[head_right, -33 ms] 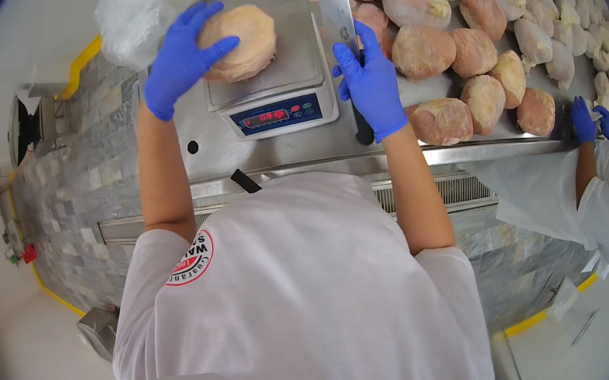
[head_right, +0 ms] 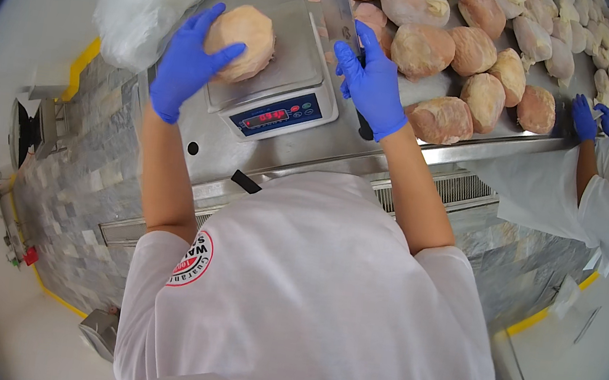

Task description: The person trims raw meat portions on a stainless steel table using a knife and a digital scale. They repeatedly weigh the meat, trim off excess fat or uneven edges, and place the trimmed pieces into a plastic bag. The process is performed one item at a time in a continuous loop.

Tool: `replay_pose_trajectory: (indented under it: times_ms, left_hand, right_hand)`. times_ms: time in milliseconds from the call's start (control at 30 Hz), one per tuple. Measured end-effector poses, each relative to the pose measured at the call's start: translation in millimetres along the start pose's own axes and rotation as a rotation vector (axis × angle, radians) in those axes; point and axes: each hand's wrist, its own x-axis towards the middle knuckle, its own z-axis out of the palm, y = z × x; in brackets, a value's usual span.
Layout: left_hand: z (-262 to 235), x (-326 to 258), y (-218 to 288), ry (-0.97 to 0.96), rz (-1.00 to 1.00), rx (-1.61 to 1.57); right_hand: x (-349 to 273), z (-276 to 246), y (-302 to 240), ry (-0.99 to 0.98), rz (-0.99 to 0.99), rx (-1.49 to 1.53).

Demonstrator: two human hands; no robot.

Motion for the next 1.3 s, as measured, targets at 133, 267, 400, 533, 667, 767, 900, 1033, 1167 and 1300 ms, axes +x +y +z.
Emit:
replay_pose_trajectory:
  times_ms: [133, 267, 400, 533, 667, 767, 900, 1033, 1167, 1300]
  left_hand:
    - [16.8, -5.7, 41.2, -0.03, -0.043, 0.173]
    - [27.5, -2.5, 63.5, -0.034, -0.019, 0.212]
    - [44.0, 9.8, 73.4, -0.03, 0.003, 0.209]
    - [57.0, 22.1, 55.2, -0.033, 0.143, 0.222]
    - [42.7, 21.4, 64.7, -0.053, 0.105, 0.011]
    - [40.5, 25.2, 60.7, -0.069, 0.165, 0.056]
    - [34.0, 27.9, 64.4, -0.113, 0.18, 0.125]
    - [33.9, 28.4, 65.5, -0.121, 0.159, 0.143]
    - [33.2, 30.4, 60.1, -0.112, 0.191, 0.109]
    - [29.7, 30.7, 68.5, -0.12, 0.163, 0.099]
  right_hand:
    - [3.8, -1.2, 26.2, 0.127, -0.263, -0.163]
    - [3.9, 6.9, 23.1, 0.11, -0.386, -0.297]
    - [4.9, 10.1, 48.1, 0.097, -0.492, -0.315]
    - [0.2, 7.3, 61.5, 0.069, -0.554, -0.357]
    - [-1.5, 6.9, 75.6, 0.044, -0.49, -0.354]
    - [2.4, 7.6, 84.0, -0.018, -0.436, -0.358]
    - [14.3, 3.8, 86.0, -0.047, -0.431, -0.362]
    - [23.6, 3.8, 85.3, -0.047, -0.465, -0.373]
    - [33.0, 8.2, 81.4, -0.066, -0.479, -0.379]
    - [45.0, 20.7, 64.2, 0.005, -0.565, -0.429]
